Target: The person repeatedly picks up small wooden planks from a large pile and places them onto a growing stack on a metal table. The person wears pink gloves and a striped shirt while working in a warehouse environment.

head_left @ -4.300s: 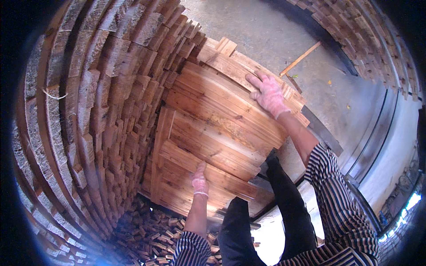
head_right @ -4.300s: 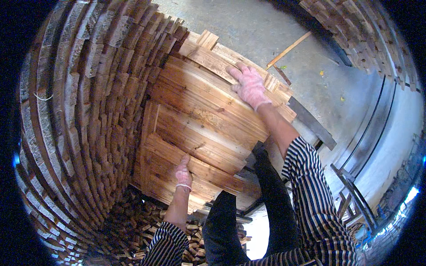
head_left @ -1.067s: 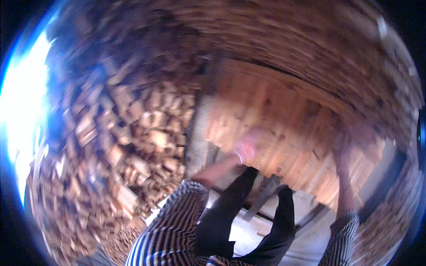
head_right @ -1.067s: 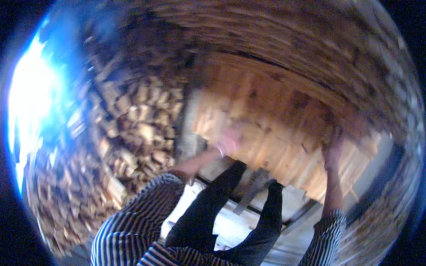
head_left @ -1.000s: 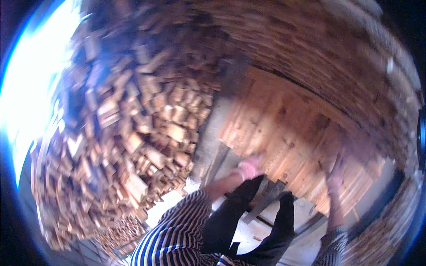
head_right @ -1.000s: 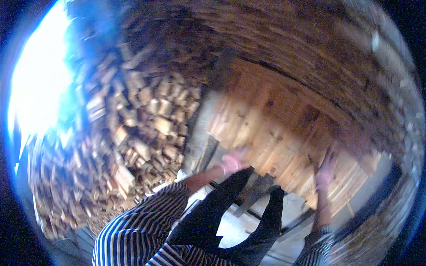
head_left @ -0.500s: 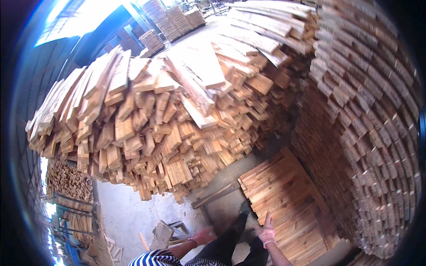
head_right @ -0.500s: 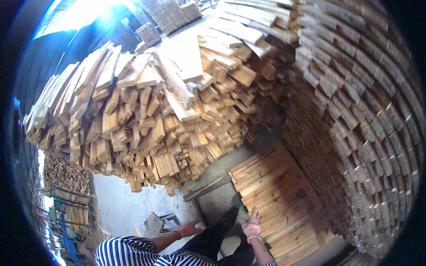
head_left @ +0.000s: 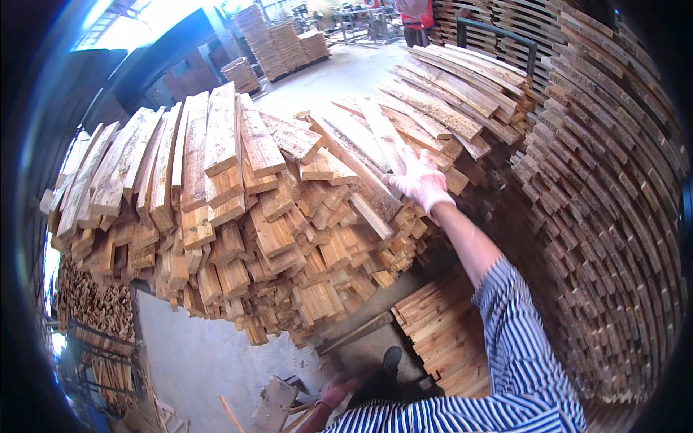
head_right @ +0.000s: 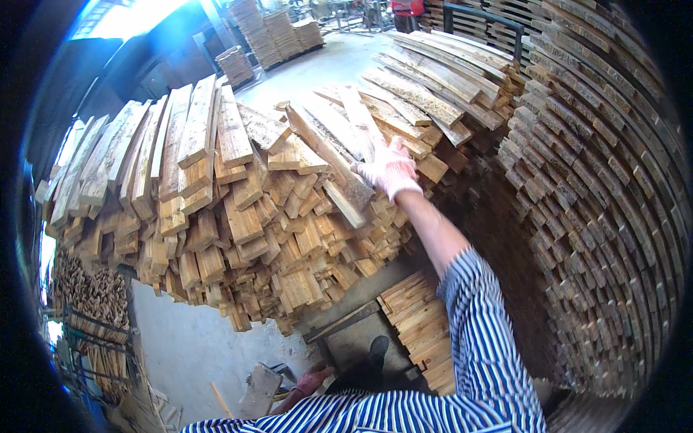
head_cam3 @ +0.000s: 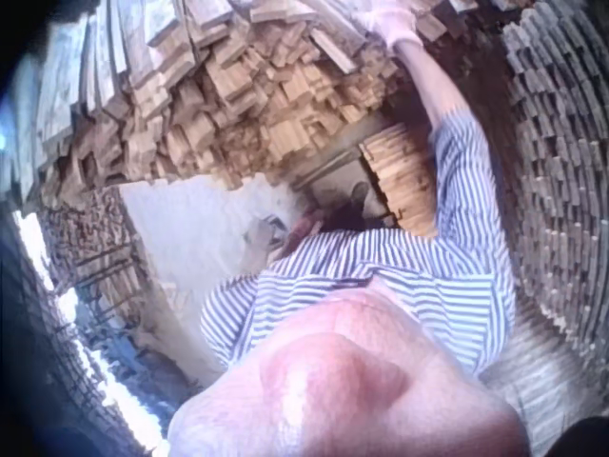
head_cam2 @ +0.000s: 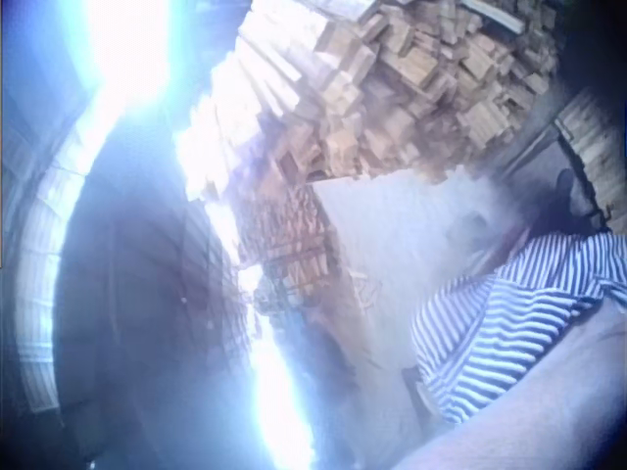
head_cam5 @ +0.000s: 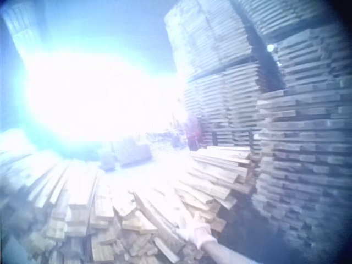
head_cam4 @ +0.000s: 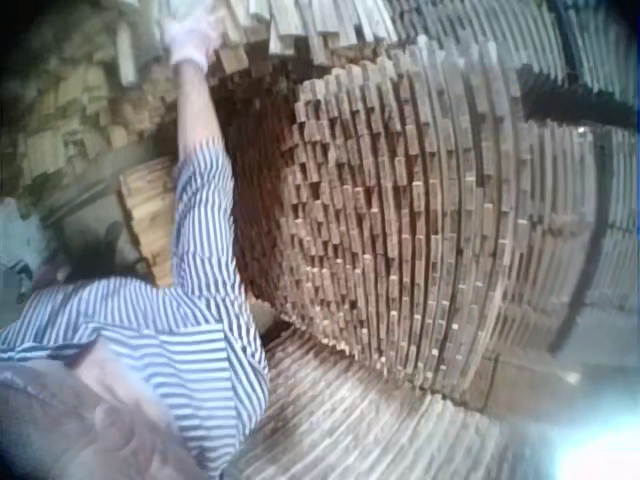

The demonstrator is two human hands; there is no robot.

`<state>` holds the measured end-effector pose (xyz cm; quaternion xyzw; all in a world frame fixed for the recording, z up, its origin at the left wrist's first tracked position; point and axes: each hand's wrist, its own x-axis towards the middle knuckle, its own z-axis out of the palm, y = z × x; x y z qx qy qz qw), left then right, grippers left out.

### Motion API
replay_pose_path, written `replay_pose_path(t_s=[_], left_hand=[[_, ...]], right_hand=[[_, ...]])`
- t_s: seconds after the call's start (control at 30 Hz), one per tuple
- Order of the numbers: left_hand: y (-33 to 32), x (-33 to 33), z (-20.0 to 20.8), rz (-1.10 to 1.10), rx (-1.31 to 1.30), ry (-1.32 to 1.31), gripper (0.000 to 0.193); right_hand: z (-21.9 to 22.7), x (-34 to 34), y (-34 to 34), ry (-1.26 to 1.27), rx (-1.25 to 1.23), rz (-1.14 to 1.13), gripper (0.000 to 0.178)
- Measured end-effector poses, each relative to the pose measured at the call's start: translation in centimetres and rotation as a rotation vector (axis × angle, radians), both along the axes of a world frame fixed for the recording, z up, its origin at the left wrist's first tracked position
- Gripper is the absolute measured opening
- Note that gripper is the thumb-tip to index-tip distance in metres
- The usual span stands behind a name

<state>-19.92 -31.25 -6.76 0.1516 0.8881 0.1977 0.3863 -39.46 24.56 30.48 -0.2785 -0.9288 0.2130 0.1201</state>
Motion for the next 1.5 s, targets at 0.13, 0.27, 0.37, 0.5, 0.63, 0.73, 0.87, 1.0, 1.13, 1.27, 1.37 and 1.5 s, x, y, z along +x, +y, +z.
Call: replay_pose_path(t_s=[0.13, 0.27, 0.37, 0.5, 0.63, 0.73, 0.87, 1.0, 1.13, 1.27, 1.37, 1.5], left_hand=[[3.0, -2.5, 6.9, 0.501, 0.122, -0.19, 0.077], [-1.6, -2.4, 10.7, 0.567, 0.174, -0.094, 0.079], [-2.7, -3.2, 10.5, 0.694, 0.049, -0.203, 0.081], [-0.5, -5.2, 11.6, 0.836, 0.107, -0.291, 0.078], [-0.1, -6.6, 8.9, 0.867, 0.247, -0.372, 0.081], [3.6, -7.4, 11.1, 0.861, 0.187, -0.382, 0.082], [3.5, -9.9, 9.1, 0.611, 0.394, -0.246, 0.081], [2.9, -9.2, 8.2, 0.388, 0.593, -0.292, 0.079], [15.2, -12.0, 18.9, 0.237, 0.662, -0.386, 0.066], [28.0, -14.5, 17.3, 0.258, 1.076, -0.684, 0.056], [37.8, -13.0, 19.7, 0.506, 1.284, -1.032, 0.052], [40.5, -4.0, 21.5, 0.631, 1.207, -1.113, 0.045]], right_hand=[[-3.1, -5.2, 6.3, -0.085, -0.308, 0.181, 0.102], [-1.3, -7.3, 9.5, 0.134, -0.672, 0.292, 0.092], [-1.0, -10.5, 8.0, 0.137, -0.359, 0.276, 0.092], [-2.1, -12.8, 0.4, -0.184, 0.151, 0.099, 0.084], [-2.8, -15.5, 1.9, -0.178, 0.063, 0.097, 0.088], [-0.7, -13.7, 2.6, -0.262, 0.052, 0.117, 0.095], [3.9, -8.2, 2.2, -0.291, -0.371, 0.281, 0.102], [5.5, 3.3, -2.3, -0.071, -0.867, 0.409, 0.107], [1.8, 15.8, -5.6, 0.074, -1.109, 0.483, 0.117], [-3.8, 28.0, -9.6, 0.028, -1.021, 0.308, 0.115], [-8.0, 35.8, -11.0, -0.286, -0.737, 0.17, 0.119], [-12.6, 41.4, -12.1, -0.137, -0.751, -0.035, 0.116]])
